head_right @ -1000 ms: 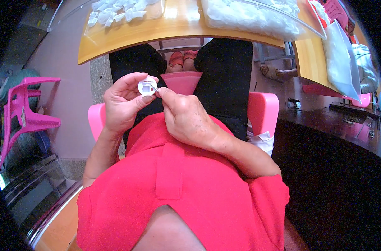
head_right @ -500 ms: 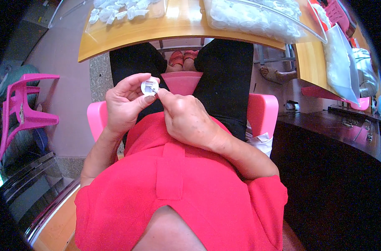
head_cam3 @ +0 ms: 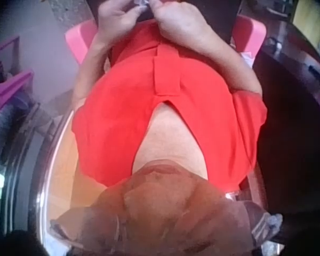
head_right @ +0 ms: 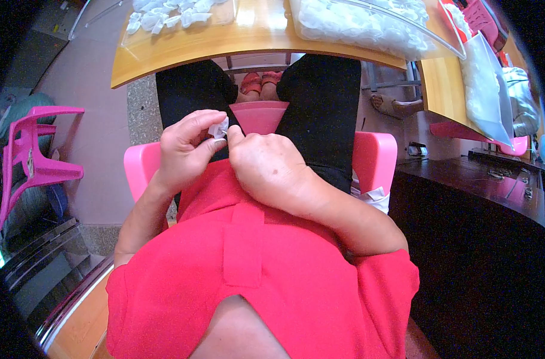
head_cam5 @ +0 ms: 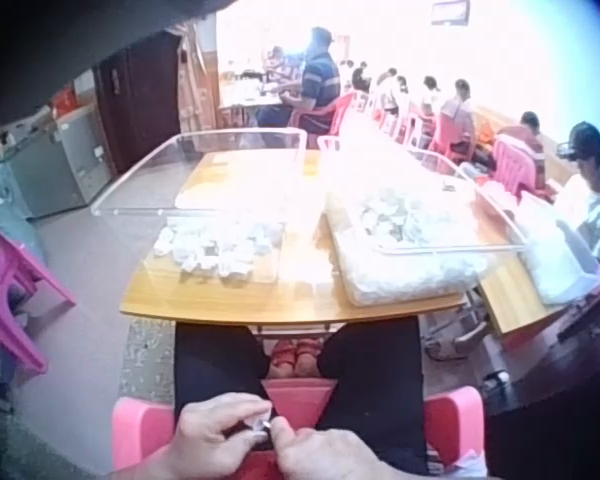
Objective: The person assembles small white plastic battery components by hand at a workshop table.
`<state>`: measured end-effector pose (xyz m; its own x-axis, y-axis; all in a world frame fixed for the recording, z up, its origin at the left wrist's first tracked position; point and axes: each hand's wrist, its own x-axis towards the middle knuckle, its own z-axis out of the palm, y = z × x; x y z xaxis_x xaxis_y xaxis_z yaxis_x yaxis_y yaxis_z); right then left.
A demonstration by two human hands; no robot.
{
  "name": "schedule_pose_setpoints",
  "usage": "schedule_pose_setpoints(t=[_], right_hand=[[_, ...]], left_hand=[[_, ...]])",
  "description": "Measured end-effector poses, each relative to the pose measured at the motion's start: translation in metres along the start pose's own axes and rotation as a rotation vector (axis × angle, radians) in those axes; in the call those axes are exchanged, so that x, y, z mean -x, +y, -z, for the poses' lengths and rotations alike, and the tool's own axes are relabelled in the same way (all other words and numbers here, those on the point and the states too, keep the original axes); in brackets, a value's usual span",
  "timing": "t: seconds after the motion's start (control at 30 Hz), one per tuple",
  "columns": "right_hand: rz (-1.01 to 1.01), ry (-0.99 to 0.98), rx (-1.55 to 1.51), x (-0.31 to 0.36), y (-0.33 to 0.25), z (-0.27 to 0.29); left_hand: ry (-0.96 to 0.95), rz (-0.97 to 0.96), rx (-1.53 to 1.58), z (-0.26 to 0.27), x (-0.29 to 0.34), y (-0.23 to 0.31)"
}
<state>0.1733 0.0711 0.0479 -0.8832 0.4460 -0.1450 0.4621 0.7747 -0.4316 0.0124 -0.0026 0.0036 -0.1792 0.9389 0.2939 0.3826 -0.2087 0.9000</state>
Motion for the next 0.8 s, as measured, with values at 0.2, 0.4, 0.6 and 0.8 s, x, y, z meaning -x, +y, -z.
schedule_pose_setpoints(t=[0.2,0.4,0.6,0.8], right_hand=[[0.045,0.079,0.371,0.001,-0.01,-0.005],[0.035,0.032,0.299,-0.001,0.0,0.001],[0.028,0.185,-0.221,0.015,0.012,0.021],[0.034,0.183,-0.197,0.02,0.007,0.022]], left_hand=[[0.008,0.196,0.294,-0.003,0.002,-0.006],[0.007,0.238,0.463,-0.002,-0.001,-0.008],[-0.088,0.263,0.704,0.012,-0.006,-0.008],[-0.153,0.269,0.78,0.009,-0.004,-0.007]])
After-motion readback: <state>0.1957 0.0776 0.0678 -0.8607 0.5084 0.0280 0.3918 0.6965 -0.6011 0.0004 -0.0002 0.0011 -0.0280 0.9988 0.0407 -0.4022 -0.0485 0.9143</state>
